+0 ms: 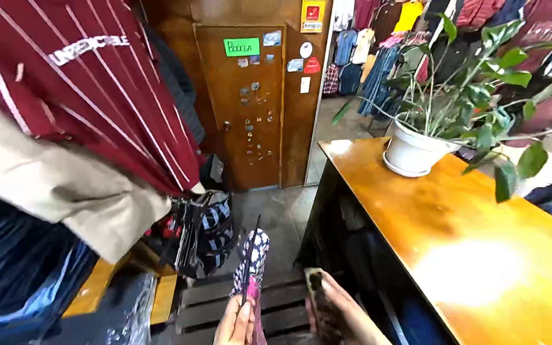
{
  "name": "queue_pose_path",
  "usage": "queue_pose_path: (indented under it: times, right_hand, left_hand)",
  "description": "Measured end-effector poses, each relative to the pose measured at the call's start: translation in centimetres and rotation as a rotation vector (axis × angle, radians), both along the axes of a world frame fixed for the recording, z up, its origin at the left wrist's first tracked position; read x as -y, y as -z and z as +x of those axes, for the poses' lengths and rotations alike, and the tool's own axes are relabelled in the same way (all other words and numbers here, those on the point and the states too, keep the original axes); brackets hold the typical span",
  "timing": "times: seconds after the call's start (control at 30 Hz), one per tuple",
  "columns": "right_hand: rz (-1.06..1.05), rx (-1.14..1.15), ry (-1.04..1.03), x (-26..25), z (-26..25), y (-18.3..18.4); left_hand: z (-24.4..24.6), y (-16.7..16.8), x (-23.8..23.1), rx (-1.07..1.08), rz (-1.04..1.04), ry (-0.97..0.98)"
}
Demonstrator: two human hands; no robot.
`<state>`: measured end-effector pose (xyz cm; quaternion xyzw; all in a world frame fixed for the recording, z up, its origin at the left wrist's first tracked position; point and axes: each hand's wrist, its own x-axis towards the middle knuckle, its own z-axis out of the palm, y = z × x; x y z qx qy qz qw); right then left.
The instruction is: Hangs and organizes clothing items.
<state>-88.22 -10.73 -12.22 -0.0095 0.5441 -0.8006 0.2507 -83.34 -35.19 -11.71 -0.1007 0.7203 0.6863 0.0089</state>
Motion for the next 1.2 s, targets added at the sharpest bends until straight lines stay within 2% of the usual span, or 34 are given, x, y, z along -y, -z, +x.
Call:
queue_pose_path:
  times: [0.13, 0.2, 0.27, 0.33, 0.47, 0.6, 0.7, 0.83, 0.93, 1.03, 1.13, 1.2]
  right_hand:
    - [-0.096, -0.046, -0.02, 3.1, -11.4, -0.5]
    - [-0.072, -0.101, -0.054, 3.9, -16.6, -0.8]
    - [0.004, -0.142, -0.045, 4.4, -21.7, -0.5]
    - [0.065, -0.166, 0.042, 4.6, -26.0, 0.1]
    - [0.419, -0.18, 0.289, 5.7, -34.6, 0.0]
    - [0.925, -0.266, 0.142, 7.5, -43.7, -1.3]
    - [1.128, -0.248, 0.059, 9.2, -50.9, -1.6]
    - [1.325, -0.207, 0.051, 9.5, -61.3, 1.0]
    - [1.439, -0.165, 0.049, 7.7, -69.0, 5.2]
    - [1.517, -0.104, 0.115, 4.1, -77.0, 10.5]
    - [1.47, -0.075, 0.242, -1.2, -84.6, 14.6]
    - [1.442, -0.057, 0.324, -4.5, -87.8, 15.7]
  left_hand:
    - [-10.6, -0.1, 0.2, -0.032, 0.11, -0.057]
    - [-16.6, 0.4, 0.7, -0.056, 0.151, -0.083]
    - [-22.8, 1.5, 1.5, -0.1, 0.167, -0.03]
    - [-28.8, 2.5, 2.7, -0.093, 0.209, 0.126]
    - [-40.3, 3.4, 3.7, -0.019, 0.335, 0.396]
    - [-50.0, 3.4, 2.5, 0.093, 0.264, 0.493]
    - [-56.2, 3.9, 0.9, 0.166, 0.233, 0.508]
    - [-66.0, 8.5, -1.5, 0.143, 0.089, 0.573]
    - [-73.1, 13.7, -3.9, 0.121, 0.05, 0.645]
    - [-81.8, 18.9, -7.6, 0.087, -0.02, 0.802]
    - [-92.5, 21.5, -9.8, 0.004, -0.223, 0.994]
    - [-99.3, 22.9, -10.3, 0.018, -0.349, 0.924]
